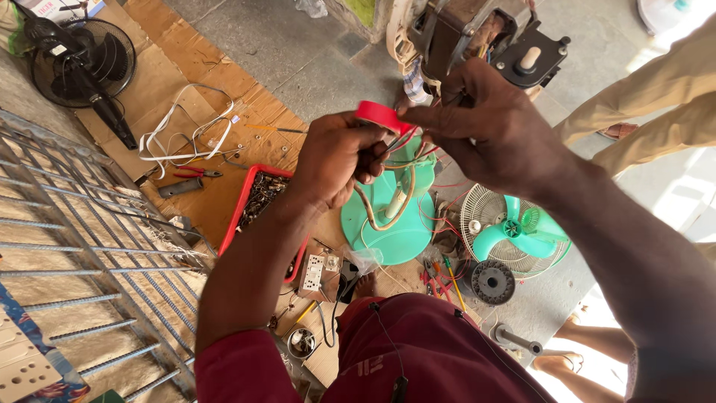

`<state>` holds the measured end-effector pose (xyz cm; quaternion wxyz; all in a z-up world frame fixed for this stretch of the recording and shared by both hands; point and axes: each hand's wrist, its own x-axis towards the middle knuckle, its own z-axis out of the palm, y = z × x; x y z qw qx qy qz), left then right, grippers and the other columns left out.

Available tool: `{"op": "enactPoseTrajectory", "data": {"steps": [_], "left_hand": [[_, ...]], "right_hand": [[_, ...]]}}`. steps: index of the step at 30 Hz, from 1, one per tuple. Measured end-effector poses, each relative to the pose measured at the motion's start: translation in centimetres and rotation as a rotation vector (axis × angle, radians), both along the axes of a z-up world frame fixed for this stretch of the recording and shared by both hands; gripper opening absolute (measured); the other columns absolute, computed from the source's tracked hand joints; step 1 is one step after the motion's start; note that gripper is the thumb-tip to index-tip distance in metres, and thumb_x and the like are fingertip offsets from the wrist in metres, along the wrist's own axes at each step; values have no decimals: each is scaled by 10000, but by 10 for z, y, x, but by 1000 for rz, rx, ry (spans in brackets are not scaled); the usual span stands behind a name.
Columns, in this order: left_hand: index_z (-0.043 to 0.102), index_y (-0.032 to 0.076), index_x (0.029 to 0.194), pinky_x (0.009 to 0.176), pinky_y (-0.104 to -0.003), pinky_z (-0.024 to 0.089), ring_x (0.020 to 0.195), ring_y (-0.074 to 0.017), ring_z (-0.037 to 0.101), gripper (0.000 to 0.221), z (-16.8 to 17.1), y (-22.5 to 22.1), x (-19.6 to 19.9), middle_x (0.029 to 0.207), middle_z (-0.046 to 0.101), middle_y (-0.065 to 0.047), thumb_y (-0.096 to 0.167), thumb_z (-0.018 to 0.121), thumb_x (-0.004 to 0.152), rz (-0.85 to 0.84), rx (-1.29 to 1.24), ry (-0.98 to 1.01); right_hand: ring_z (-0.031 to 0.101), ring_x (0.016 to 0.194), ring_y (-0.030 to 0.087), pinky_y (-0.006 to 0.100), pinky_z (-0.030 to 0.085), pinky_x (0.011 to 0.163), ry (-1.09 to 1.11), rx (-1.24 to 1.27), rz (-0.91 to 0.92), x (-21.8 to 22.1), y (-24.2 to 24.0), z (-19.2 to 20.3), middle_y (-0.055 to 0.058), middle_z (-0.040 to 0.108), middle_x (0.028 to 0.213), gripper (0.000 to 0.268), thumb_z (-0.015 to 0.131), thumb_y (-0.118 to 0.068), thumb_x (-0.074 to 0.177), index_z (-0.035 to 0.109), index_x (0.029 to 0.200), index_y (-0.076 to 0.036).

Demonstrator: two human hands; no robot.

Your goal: The person wraps red electrical tape around multiple exposed wire ends on a fan motor assembly. The hands repeatedly pull tape, wrap it tightly around the wires, and tear it off to insulate the connections.

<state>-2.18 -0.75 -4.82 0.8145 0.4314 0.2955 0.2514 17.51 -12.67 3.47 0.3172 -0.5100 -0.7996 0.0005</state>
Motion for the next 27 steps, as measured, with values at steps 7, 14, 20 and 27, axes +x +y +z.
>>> {"op": "enactPoseTrajectory", "data": {"steps": [7,14,20,27], "left_hand": [[651,-5,1090,745,-267,605,860,-160,725,28,38,-15,-19,1009,708,-103,18,666,1084,157,1157,-150],[687,33,1056,762,-397,606,907,-280,718,143,28,-28,-3,998,695,-149,25,727,919,452,1684,-100],[705,-38,998,569,-325,621,677,-206,742,175,-17,-20,-13,813,717,-131,130,670,1030,212,240,-40],[632,-15,1153,756,-281,661,877,-159,761,127,-10,-33,-15,1043,717,-151,-19,632,1027,337,1010,-107]], "right_hand": [[589,852,237,380,496,726,29,-65,-60,2,0,0,111,549,957,190,787,-16,947,762,1126,-70],[621,882,241,370,527,741,3,-129,3,3,4,4,101,580,968,133,758,3,943,750,1066,-48],[659,854,196,337,542,683,49,-65,-23,5,-3,2,108,624,1002,200,754,37,934,771,1112,-53],[604,823,229,382,499,704,-2,-46,-42,3,4,7,99,586,937,154,781,-6,977,751,1126,-35]]}}
